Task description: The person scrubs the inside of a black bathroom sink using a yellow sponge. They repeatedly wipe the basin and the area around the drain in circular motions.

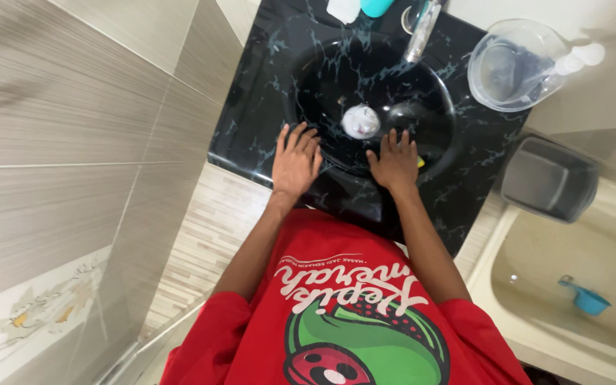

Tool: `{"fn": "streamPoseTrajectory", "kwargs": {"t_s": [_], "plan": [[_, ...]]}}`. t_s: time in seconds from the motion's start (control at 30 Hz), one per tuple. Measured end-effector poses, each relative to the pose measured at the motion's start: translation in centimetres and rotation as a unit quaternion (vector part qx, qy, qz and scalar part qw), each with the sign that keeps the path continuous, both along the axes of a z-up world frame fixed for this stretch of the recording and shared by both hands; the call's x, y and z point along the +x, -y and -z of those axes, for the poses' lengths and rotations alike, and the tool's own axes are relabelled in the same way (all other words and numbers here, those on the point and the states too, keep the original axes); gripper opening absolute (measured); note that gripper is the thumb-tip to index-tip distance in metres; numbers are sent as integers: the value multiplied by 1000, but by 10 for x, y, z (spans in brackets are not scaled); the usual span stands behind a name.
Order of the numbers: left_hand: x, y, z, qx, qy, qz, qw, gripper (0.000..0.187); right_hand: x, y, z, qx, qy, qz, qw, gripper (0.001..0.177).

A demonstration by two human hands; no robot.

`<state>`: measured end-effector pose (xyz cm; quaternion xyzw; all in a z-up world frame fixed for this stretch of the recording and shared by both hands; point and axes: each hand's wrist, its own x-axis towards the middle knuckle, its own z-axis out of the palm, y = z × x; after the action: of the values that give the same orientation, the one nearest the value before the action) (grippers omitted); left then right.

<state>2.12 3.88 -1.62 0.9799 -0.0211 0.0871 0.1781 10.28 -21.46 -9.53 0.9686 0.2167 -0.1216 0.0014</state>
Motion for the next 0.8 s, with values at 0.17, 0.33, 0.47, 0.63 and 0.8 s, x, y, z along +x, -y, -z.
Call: {"fn": "streamPoseTrajectory", "kwargs": {"t_s": [0.17, 0.33, 0.47, 0.63, 0.8], "plan": [[4, -2, -3, -11, 3, 4, 1000, 28, -34, -36, -42, 127, -202, 55, 970, 60], [4, -7, -6, -47, 23, 11, 999, 24, -56, -21, -88, 119, -88, 66, 987, 52], [6, -9, -6, -60, 26, 18, 998, 22, -55, -7, -76, 134, -16, 99, 986, 51], [5, -9, -4, -44, 31, 26, 998, 21, -31, -24, -23, 125, -30, 115, 985, 48], [4, -8, -7, -46, 43, 17, 998, 20, -34, -67, -24, 195, -121, 116, 966, 49]]}}
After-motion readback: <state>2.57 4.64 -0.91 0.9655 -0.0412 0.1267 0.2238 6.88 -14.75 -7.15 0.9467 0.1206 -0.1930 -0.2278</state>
